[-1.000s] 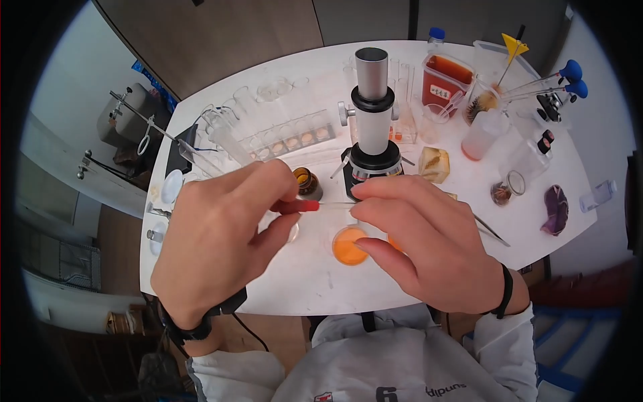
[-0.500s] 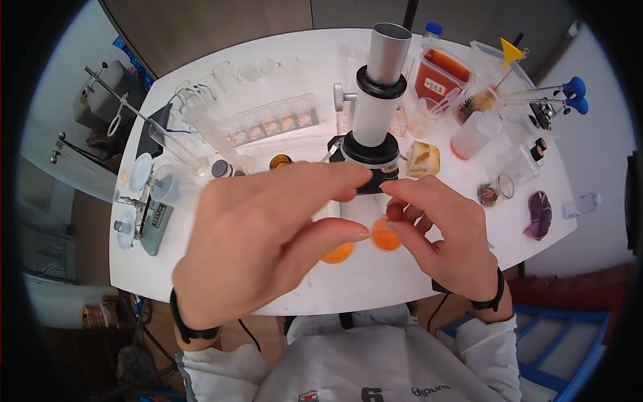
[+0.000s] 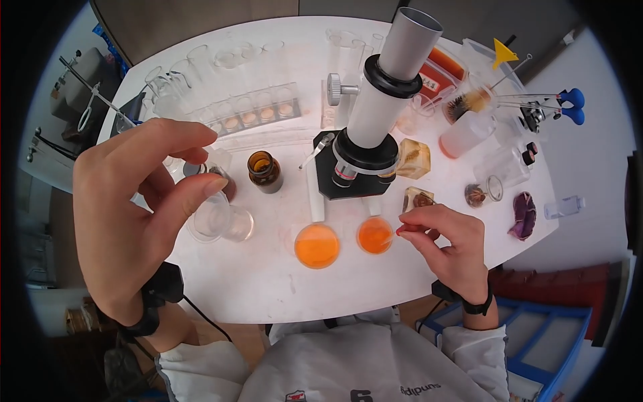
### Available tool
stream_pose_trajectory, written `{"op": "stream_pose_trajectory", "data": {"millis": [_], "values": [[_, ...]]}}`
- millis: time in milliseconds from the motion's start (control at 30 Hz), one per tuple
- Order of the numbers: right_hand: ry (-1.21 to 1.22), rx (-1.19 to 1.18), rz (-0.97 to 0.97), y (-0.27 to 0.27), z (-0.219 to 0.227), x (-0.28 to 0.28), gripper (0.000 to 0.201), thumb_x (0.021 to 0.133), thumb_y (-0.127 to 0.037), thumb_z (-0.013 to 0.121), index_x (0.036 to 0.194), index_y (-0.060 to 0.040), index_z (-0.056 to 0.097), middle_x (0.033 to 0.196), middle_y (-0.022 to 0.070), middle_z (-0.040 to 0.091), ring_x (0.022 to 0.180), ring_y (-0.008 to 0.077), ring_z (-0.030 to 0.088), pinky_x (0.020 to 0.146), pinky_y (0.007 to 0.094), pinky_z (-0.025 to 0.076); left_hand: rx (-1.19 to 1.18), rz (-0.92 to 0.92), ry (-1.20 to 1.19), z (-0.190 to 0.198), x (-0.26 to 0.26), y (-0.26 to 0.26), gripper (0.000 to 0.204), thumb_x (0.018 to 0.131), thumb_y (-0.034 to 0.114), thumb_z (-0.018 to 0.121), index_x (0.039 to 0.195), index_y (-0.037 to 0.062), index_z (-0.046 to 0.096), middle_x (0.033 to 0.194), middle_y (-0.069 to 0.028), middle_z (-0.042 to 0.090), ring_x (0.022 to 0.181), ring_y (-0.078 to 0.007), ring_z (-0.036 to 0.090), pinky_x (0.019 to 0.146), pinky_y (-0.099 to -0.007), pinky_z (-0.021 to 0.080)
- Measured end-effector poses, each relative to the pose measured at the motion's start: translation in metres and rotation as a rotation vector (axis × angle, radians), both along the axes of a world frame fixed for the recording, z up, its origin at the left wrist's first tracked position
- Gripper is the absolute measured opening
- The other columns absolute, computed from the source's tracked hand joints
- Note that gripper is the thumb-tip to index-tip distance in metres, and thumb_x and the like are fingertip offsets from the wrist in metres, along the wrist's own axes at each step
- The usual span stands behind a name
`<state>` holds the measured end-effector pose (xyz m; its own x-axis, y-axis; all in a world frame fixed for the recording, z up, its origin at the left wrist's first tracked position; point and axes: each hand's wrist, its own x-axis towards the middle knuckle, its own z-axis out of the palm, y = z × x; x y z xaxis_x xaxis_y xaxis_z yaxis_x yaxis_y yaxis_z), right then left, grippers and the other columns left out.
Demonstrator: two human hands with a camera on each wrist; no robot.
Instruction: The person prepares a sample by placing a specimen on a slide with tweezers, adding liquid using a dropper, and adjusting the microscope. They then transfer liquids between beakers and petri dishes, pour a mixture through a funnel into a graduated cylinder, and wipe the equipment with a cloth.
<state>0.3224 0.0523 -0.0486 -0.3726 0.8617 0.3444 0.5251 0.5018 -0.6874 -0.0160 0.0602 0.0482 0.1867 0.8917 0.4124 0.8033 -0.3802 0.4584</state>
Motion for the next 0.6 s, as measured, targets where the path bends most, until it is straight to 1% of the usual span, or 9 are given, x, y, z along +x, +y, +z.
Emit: {"op": "stream_pose_trajectory", "data": {"millis": [233, 400, 600], "values": [[-0.047, 0.025, 0.014, 0.001, -0.009, 0.000, 0.019, 0.085, 0.004, 0.078, 0.102, 0.0003, 0.071, 0.091, 0.0108, 0.073, 0.071, 0.0203, 0.070, 0.056, 0.0272, 0.055, 0.032, -0.017, -0.001, 0.000, -0.006, 0.009, 0.034, 0.074, 0.002, 0.083, 0.106, 0.0001, 0.073, 0.085, -0.0088, 0.073, 0.053, -0.0064, 0.051, 0.053, -0.0233, 0.040], [-0.039, 0.016, 0.006, -0.002, -0.003, -0.001, 0.019, 0.085, 0.005, 0.078, 0.103, 0.0007, 0.072, 0.091, 0.0106, 0.074, 0.073, 0.0187, 0.072, 0.056, 0.0258, 0.054, 0.032, -0.006, -0.022, 0.000, -0.008, 0.010, 0.033, 0.074, 0.004, 0.082, 0.105, 0.0002, 0.073, 0.085, -0.0087, 0.073, 0.053, -0.0062, 0.051, 0.053, -0.0235, 0.039], [-0.027, 0.022, -0.008, -0.005, 0.004, -0.002, 0.021, 0.085, 0.006, 0.078, 0.104, 0.0012, 0.072, 0.092, 0.0103, 0.074, 0.075, 0.0169, 0.072, 0.056, 0.0245, 0.054, 0.023, 0.004, -0.001, 0.005, -0.012, 0.010, 0.032, 0.077, 0.007, 0.081, 0.108, 0.0004, 0.072, 0.085, -0.0085, 0.072, 0.054, -0.0059, 0.048, 0.053, -0.0235, 0.038]]}}
